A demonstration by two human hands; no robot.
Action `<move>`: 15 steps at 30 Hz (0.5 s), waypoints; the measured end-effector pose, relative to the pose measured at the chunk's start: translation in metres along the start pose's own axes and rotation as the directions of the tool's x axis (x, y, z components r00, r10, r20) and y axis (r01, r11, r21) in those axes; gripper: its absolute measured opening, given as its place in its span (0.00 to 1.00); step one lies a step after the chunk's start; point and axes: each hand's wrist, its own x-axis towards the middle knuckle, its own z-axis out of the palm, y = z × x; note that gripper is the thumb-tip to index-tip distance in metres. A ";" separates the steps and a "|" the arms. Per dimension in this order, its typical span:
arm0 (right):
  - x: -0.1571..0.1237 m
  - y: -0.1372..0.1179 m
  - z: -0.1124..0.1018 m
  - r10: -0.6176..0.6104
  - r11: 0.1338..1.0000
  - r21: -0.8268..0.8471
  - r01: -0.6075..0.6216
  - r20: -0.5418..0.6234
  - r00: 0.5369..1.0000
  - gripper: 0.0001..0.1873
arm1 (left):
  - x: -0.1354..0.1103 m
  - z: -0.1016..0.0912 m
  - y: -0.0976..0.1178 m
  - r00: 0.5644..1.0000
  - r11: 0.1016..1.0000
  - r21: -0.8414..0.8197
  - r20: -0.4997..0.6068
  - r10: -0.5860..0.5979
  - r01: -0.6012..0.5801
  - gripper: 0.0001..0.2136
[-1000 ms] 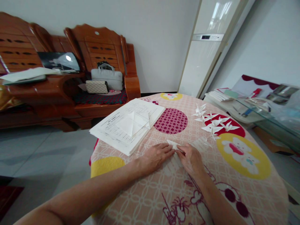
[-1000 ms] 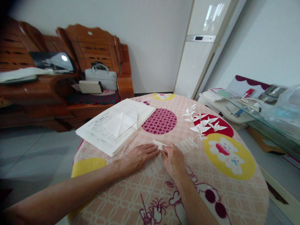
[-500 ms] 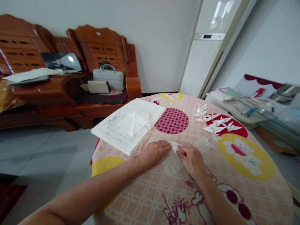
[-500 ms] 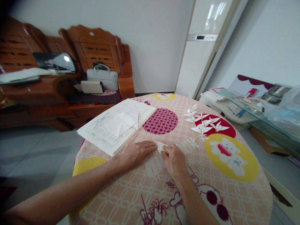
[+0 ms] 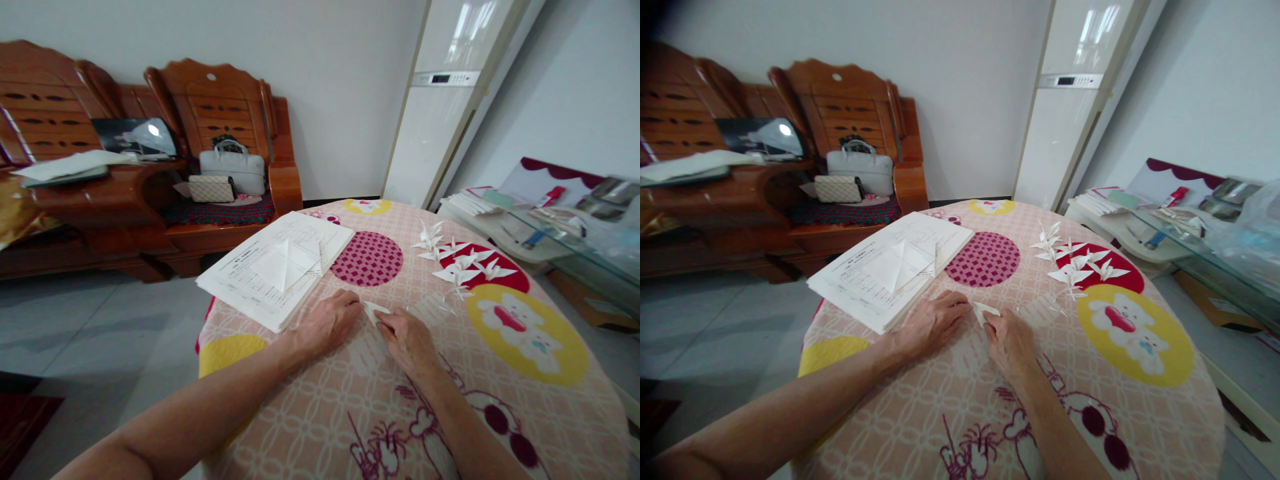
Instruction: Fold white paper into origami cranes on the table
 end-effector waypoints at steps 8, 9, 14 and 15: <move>0.001 -0.002 -0.002 0.008 0.999 -0.054 -0.006 0.025 1.000 0.15 | 0.005 0.009 0.007 0.981 0.981 0.066 0.070 0.179 -0.184 0.30; 0.001 -0.002 -0.002 0.006 0.998 -0.059 -0.005 0.024 1.000 0.15 | 0.006 0.010 0.007 0.982 0.982 0.083 0.088 0.165 -0.172 0.31; 0.001 -0.002 -0.002 0.008 0.998 -0.062 -0.006 0.023 1.000 0.15 | 0.005 0.010 0.009 0.987 0.984 0.113 0.098 0.127 -0.138 0.30; 0.001 -0.002 -0.003 0.008 0.998 -0.059 -0.007 0.024 1.000 0.15 | 0.005 0.010 0.010 0.987 0.984 0.112 0.096 0.127 -0.137 0.30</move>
